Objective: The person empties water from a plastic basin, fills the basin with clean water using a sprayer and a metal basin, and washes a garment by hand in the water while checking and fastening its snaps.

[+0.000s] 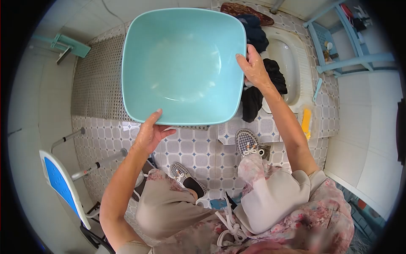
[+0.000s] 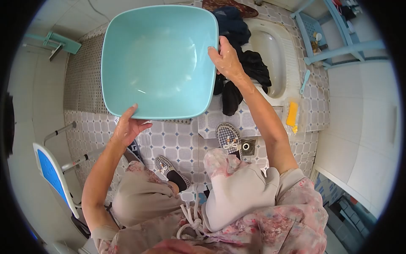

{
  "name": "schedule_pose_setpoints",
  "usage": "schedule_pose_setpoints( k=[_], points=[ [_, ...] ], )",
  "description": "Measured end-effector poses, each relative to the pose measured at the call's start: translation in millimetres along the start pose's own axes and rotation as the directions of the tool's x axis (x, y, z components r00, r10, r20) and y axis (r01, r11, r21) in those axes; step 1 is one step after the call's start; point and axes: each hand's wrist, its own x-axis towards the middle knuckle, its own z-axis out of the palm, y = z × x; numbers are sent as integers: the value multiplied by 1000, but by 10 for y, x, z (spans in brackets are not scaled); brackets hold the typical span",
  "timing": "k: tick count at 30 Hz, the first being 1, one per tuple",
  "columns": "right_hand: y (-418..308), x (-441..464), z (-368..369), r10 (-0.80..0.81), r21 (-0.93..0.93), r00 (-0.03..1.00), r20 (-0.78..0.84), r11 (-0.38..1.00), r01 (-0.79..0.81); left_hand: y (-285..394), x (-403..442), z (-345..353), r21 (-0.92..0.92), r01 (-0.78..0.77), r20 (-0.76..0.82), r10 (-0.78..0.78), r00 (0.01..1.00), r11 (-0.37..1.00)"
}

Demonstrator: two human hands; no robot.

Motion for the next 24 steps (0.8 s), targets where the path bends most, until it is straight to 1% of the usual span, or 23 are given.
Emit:
schedule_pose_setpoints(
  k=[3, 7, 8, 10, 11, 12, 13, 15, 16, 18, 21, 22, 24],
  points=[
    [-23, -13, 339, 16, -4, 996, 86, 1000, -16, -278, -3, -470, -146, -1, 85, 13, 996, 989],
    [-5, -32, 755, 96, -31, 943, 318, 995, -90, -640, -123, -960, -268, -50, -26, 45, 999, 962],
    [-19, -1, 810, 158, -132, 900, 406, 985, -113, -754, -185, -1032, -293, -59, -47, 48, 998, 954],
    [74, 53, 938, 197, -203, 839, 507, 973, -105, -934, -314, -1152, -332, -66, -97, 35, 995, 941],
    [88, 96, 994, 215, -241, 807, 550, 966, -94, -1054, -354, -1263, -361, -60, -98, 26, 995, 931],
    [-11, 106, 1035, 268, -353, 791, 550, 933, -71, -1192, -347, -1413, -392, -56, -96, 19, 995, 918],
    [-23, 150, 1061, 286, -417, 783, 552, 908, -38, -1278, -361, -1503, -423, -48, -92, 10, 996, 905],
    [-97, 290, 1100, 311, -519, 733, 605, 852, 66, -1402, -427, -1592, -440, -67, -191, -20, 981, 896],
    [-119, 389, 1135, 291, -541, 707, 645, 827, 153, -1442, -448, -1629, -450, -76, -240, -38, 970, 890],
    [-153, 646, 1235, 263, -562, 636, 725, 760, 326, -1508, -456, -1747, -467, -80, -243, -41, 969, 880],
    [-226, 936, 1515, 509, -644, 596, 622, 764, 19, -1658, -401, -1955, -491, -92, -270, -51, 961, 866],
    [-347, 959, 1642, 529, -672, 603, 597, 741, 15, -1695, -372, -2001, -500, -101, -277, -48, 960, 860],
    [-384, 1111, 1891, 468, -656, 623, 627, 748, 98, -1771, -304, -2105, -521, -109, -279, -48, 959, 846]
  ],
)
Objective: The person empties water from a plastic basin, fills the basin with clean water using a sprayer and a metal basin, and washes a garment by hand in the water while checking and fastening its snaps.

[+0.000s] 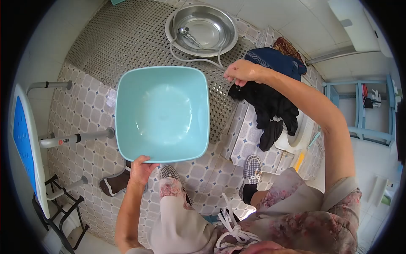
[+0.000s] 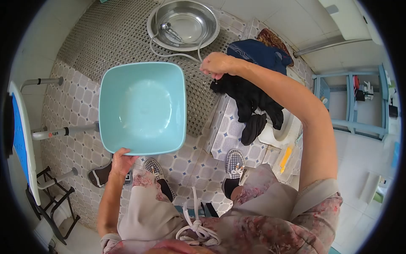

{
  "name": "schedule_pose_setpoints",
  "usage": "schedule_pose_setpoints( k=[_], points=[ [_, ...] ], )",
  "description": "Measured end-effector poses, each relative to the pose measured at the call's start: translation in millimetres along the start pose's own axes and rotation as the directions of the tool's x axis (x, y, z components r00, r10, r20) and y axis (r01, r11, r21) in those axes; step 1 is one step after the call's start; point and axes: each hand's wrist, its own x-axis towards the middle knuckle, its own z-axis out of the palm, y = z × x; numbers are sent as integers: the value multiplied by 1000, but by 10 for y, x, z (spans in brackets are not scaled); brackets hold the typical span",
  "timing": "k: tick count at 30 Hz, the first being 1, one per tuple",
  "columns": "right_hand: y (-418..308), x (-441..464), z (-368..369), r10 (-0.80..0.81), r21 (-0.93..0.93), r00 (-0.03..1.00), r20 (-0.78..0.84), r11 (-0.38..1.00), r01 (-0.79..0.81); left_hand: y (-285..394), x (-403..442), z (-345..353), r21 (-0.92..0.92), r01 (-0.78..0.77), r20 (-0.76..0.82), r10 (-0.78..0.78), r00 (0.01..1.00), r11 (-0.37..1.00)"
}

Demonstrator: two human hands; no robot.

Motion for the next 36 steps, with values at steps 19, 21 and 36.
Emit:
schedule_pose_setpoints(
  k=[19, 21, 36],
  points=[
    [-14, 2199, -276, -425, -619, 793, -436, 781, 79, 212, 696, -238, 53, -65, -21, 67, 998, 996],
    [-145, 2362, -195, -450, -678, 808, -380, 729, 87, 310, 784, -297, 55, -73, -25, 74, 997, 996],
    [-61, 2873, -264, -382, -646, 801, -461, 763, -8, 639, 1044, -408, 150, -119, -42, 126, 991, 981]
  ],
)
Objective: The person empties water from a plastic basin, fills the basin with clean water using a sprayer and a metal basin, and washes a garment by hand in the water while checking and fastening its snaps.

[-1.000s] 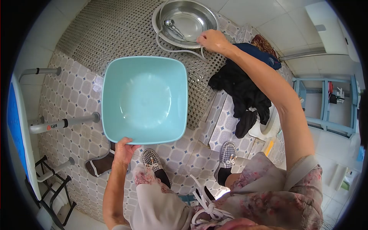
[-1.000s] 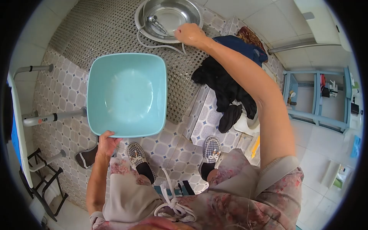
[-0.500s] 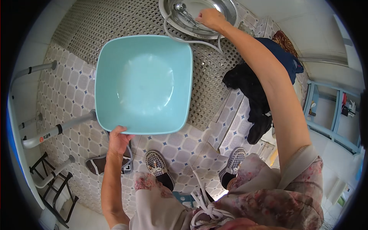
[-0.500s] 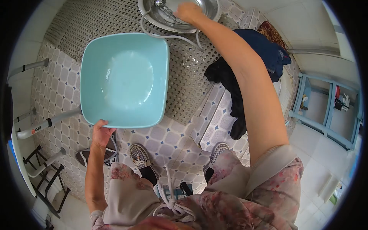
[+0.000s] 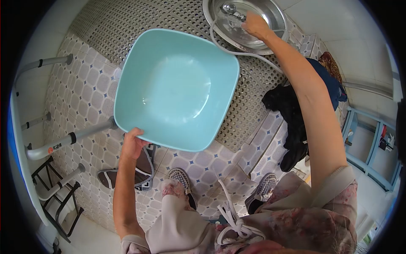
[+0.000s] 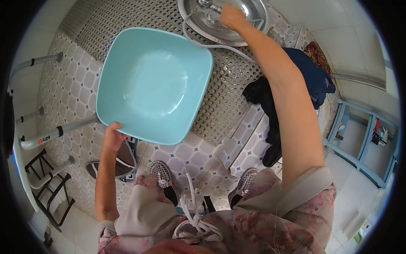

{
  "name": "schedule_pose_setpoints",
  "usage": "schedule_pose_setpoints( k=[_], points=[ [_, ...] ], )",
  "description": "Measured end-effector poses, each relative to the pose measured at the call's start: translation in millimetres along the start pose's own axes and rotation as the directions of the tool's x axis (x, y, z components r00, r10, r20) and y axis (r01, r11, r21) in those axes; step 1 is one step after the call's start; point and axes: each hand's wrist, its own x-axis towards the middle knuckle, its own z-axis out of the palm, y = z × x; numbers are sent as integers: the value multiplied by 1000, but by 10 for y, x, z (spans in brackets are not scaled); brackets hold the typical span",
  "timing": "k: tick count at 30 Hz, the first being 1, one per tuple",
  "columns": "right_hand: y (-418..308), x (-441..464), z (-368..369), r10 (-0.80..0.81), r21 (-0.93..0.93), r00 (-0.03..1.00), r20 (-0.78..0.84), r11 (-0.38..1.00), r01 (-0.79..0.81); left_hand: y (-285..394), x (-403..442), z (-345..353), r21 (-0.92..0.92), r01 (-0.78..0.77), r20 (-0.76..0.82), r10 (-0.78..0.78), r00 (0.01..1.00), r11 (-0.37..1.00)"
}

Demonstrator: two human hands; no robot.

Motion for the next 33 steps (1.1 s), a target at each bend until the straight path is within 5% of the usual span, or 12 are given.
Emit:
schedule_pose_setpoints(
  k=[5, 8, 11, 14, 17, 23, 30, 33],
  points=[
    [320, -89, -407, 88, 211, 980, -179, 976, -49, 263, 90, 131, 14, -7, -44, 8, 999, 1000],
    [251, -458, -781, -44, 442, 969, -241, 884, 150, 405, 201, 129, 22, -29, -14, 29, 999, 999],
    [-158, -970, -1189, -79, 668, 995, 53, 744, 23, 565, 254, 200, 64, -76, -33, 78, 996, 995],
    [-839, -1567, -1433, -157, 690, 984, 88, 722, 54, 602, 346, 207, 110, -119, -6, 120, 993, 987],
    [-1455, -1883, -1462, -265, 870, 921, 285, 475, -132, 555, 355, 232, 133, -157, 21, 155, 988, 979],
    [-2146, -1923, -1374, -350, 939, 872, 343, 136, -315, 430, 208, 421, 149, -201, 1, 203, 979, 968],
    [-2350, -1885, -1533, -189, 992, 975, 118, 63, -108, 296, 260, 452, 170, -30, 112, 11, 994, 985],
    [-2302, -1920, -1559, -132, 975, 967, 217, 79, -208, 278, 227, 465, 152, -33, 132, 13, 991, 988]
  ],
)
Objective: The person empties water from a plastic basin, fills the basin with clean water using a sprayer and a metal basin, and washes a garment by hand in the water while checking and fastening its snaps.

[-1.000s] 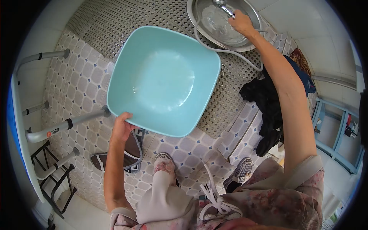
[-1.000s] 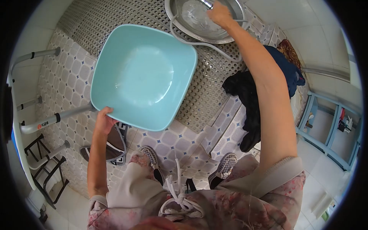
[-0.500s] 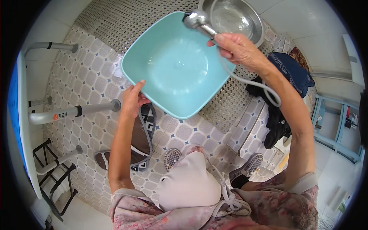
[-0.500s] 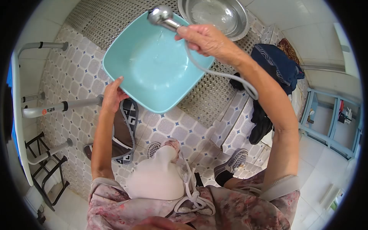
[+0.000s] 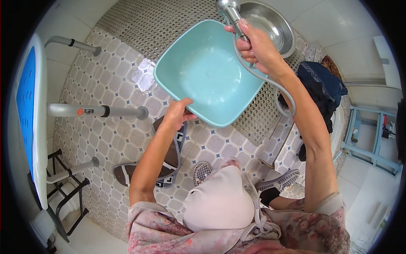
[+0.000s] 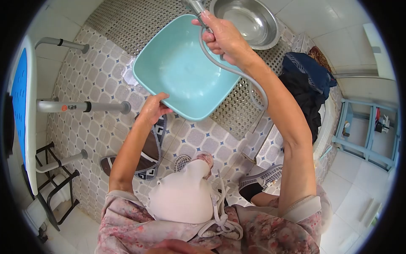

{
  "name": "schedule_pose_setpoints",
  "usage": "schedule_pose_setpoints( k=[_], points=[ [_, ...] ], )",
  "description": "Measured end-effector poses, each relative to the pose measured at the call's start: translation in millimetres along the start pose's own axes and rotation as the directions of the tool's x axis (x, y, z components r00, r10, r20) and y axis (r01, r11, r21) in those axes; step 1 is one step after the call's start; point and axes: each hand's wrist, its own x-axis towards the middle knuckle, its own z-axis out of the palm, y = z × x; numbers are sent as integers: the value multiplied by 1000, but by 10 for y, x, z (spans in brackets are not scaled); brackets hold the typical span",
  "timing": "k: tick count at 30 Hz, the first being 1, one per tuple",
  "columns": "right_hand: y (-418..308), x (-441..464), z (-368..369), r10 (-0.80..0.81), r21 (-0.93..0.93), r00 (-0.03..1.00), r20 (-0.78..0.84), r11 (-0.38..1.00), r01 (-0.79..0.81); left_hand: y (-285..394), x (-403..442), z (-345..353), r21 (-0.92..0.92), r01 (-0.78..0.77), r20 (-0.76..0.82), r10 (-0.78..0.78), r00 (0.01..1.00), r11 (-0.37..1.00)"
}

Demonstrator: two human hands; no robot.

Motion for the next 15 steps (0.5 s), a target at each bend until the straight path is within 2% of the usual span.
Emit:
schedule_pose_setpoints(
  k=[3, 9, 15],
  points=[
    [48, -109, 12, 89, 87, 990, 108, 991, -99, 15, 10, -15, -11, -1, 16, 1, 1000, 1000],
    [153, -91, 18, 97, 241, 981, 168, 961, -136, 74, 3, -11, 8, -30, 20, 30, 999, 1000],
    [231, -122, 47, 97, 311, 965, 245, 935, -173, 60, 61, -50, 26, -54, -7, 55, 998, 998]
  ],
)
